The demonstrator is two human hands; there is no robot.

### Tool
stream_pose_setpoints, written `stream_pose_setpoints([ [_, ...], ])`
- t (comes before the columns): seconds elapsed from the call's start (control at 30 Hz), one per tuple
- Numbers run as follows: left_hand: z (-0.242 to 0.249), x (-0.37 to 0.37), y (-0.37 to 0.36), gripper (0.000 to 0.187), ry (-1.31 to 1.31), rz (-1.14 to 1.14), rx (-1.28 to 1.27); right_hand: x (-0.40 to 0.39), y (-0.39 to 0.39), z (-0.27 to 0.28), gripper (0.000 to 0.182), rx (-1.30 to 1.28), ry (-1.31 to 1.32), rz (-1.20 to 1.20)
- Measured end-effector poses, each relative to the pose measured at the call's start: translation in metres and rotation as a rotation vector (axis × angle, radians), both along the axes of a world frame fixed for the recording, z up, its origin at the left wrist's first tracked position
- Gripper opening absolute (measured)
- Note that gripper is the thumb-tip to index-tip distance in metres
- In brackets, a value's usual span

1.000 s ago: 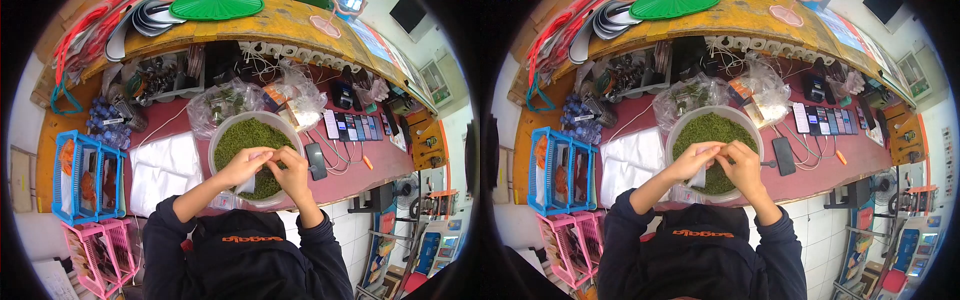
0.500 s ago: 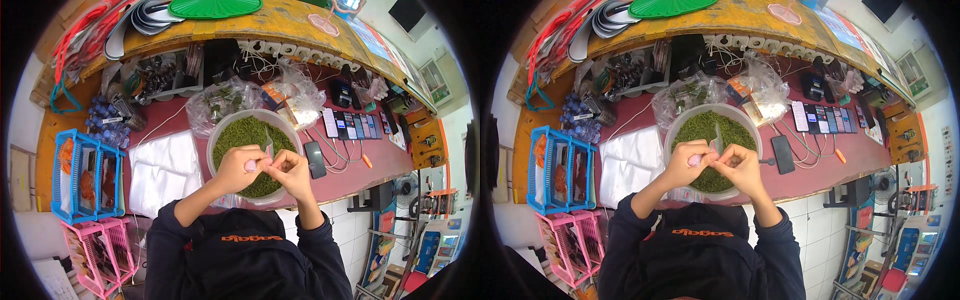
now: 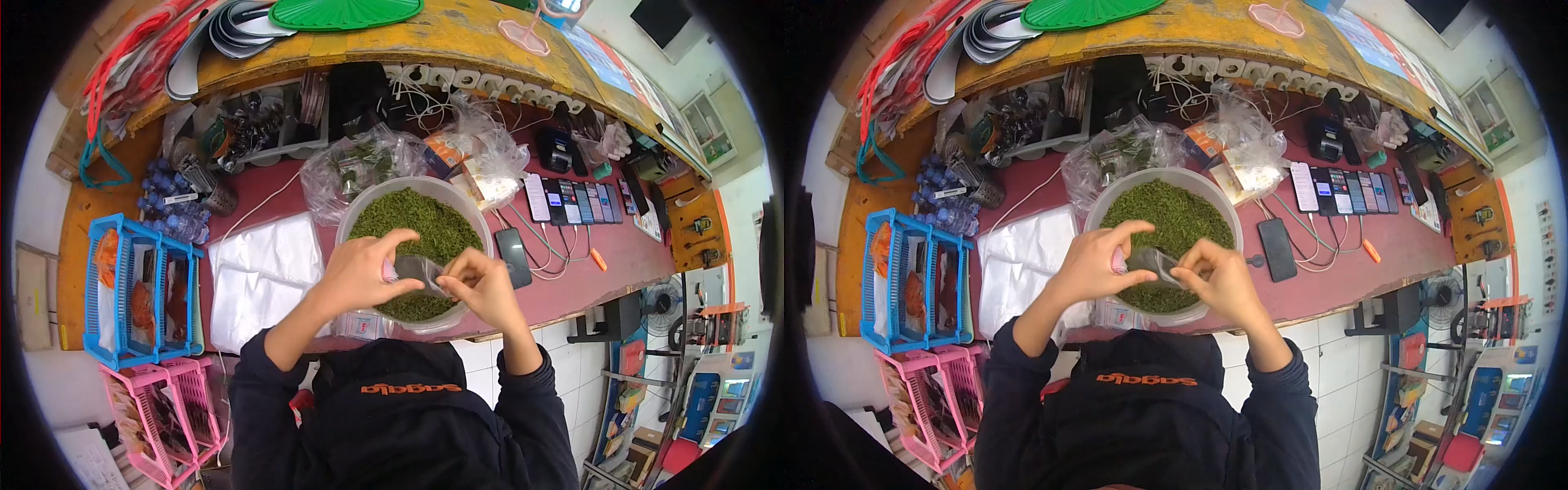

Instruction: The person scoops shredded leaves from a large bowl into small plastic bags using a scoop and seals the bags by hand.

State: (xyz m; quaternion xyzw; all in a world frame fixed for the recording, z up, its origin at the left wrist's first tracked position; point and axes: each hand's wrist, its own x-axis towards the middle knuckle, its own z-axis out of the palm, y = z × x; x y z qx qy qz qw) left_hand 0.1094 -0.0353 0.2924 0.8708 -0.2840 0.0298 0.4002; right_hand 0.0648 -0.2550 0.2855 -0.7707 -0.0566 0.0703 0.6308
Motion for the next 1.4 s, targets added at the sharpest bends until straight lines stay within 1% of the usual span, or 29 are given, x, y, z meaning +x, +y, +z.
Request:
stream_pose_setpoints([
  [0.03, 0.000, 0.005, 0.006, 0.023, 0.096, -0.062, 0.097, 0.001, -0.003, 0.001, 0.009, -0.001, 0.000, 0.001],
  [0.07, -0.023, 0.013, 0.012, 0.024, -0.026, -0.152, 0.140, 0.004, -0.006, 0.003, 0.009, -0.053, -0.050, 0.008],
  [0.1, -0.024, 0.012, 0.012, 0.024, -0.028, -0.149, 0.142, 0.006, -0.008, 0.005, 0.012, -0.105, -0.101, 0.013],
  [0.13, -0.024, 0.011, 0.009, 0.028, -0.112, -0.076, 0.213, 0.005, -0.011, 0.010, 0.022, -0.258, -0.124, 0.092],
  [0.17, -0.024, 0.010, 0.005, 0.032, -0.196, -0.006, 0.283, 0.004, -0.009, 0.015, 0.022, -0.258, -0.124, 0.090],
  [0.2, -0.019, 0.008, -0.001, 0.032, -0.197, -0.008, 0.282, 0.003, -0.005, 0.018, 0.025, -0.323, -0.149, 0.103],
  [0.23, -0.011, 0.004, -0.008, 0.035, -0.228, -0.037, 0.152, 0.003, 0.000, 0.021, 0.027, -0.387, -0.174, 0.117],
  [0.27, -0.007, 0.001, -0.013, 0.038, -0.256, -0.064, 0.023, 0.002, 0.005, 0.022, 0.027, -0.387, -0.173, 0.117],
  [0.3, -0.008, 0.000, -0.016, 0.038, -0.254, -0.063, 0.024, 0.002, 0.010, 0.023, 0.027, -0.402, -0.213, 0.073],
  [0.37, -0.012, -0.002, -0.020, 0.040, -0.421, -0.057, -0.002, 0.004, 0.012, 0.017, 0.027, -0.417, -0.250, 0.027],
  [0.43, -0.013, 0.004, -0.009, 0.043, -0.431, -0.043, -0.015, 0.013, 0.011, 0.004, 0.021, -0.491, -0.578, -0.135],
  [0.47, -0.012, 0.006, -0.001, 0.044, -0.406, 0.028, 0.002, 0.014, 0.010, 0.003, 0.015, -0.707, -0.506, -0.200],
  [0.5, -0.010, 0.008, 0.007, 0.045, -0.384, 0.101, 0.019, 0.013, 0.006, -0.004, 0.015, -0.706, -0.506, -0.200],
  [0.57, -0.008, 0.012, 0.023, 0.047, -0.355, 0.138, -0.004, 0.012, -0.009, -0.035, 0.014, -1.055, -0.367, 0.104],
  [0.63, -0.007, 0.013, 0.035, 0.053, -0.225, 0.187, -0.134, 0.013, -0.008, -0.046, 0.017, -1.064, -0.428, 0.153],
  [0.67, -0.005, 0.014, 0.038, 0.058, -0.253, 0.182, -0.156, 0.013, -0.007, -0.050, 0.018, -1.060, -0.452, 0.120],
  [0.7, -0.005, 0.014, 0.038, 0.058, -0.249, 0.182, -0.156, 0.014, -0.004, -0.049, 0.020, -1.058, -0.475, 0.085],
  [0.73, -0.004, 0.015, 0.037, 0.059, -0.250, 0.181, -0.179, 0.017, 0.000, -0.047, 0.023, -1.083, -0.573, 0.061],
  [0.77, -0.004, 0.015, 0.036, 0.059, -0.252, 0.181, -0.202, 0.017, 0.004, -0.046, 0.023, -1.084, -0.572, 0.059],
  [0.83, -0.001, 0.015, 0.034, 0.060, -0.244, 0.183, -0.193, 0.019, 0.013, -0.044, 0.024, -1.119, -0.611, 0.266],
  [0.9, -0.001, 0.014, 0.036, 0.060, -0.232, 0.189, -0.182, 0.013, 0.019, -0.035, 0.021, -1.093, -0.589, 0.312],
  [0.97, -0.001, 0.015, 0.040, 0.060, -0.231, 0.209, -0.229, 0.011, 0.015, -0.026, 0.015, -0.929, -0.388, 0.276],
  [1.03, -0.004, 0.015, 0.044, 0.062, -0.220, 0.205, -0.227, 0.017, 0.003, -0.024, 0.014, -0.874, -0.355, 0.224],
  [1.1, -0.004, 0.015, 0.046, 0.063, -0.211, 0.205, -0.224, 0.020, -0.008, -0.019, 0.014, -0.763, -0.267, 0.084],
  [1.17, -0.003, 0.016, 0.044, 0.061, -0.259, 0.237, -0.186, 0.021, -0.015, -0.016, 0.013, -0.743, -0.264, 0.056],
  [1.23, -0.010, 0.020, 0.039, 0.059, -0.236, 0.223, -0.187, 0.020, -0.018, -0.011, 0.012, -0.891, -0.251, -0.068],
  [1.3, -0.016, 0.021, 0.034, 0.058, -0.217, 0.213, -0.186, 0.018, -0.022, -0.004, 0.013, -0.831, -0.248, -0.040],
  [1.37, -0.019, 0.018, 0.027, 0.055, -0.018, 0.235, -0.071, 0.015, -0.023, 0.006, 0.012, -0.736, -0.269, -0.052],
  [1.4, -0.020, 0.018, 0.025, 0.055, 0.039, 0.225, -0.009, 0.014, -0.023, 0.013, 0.012, -0.738, -0.268, -0.053],
])
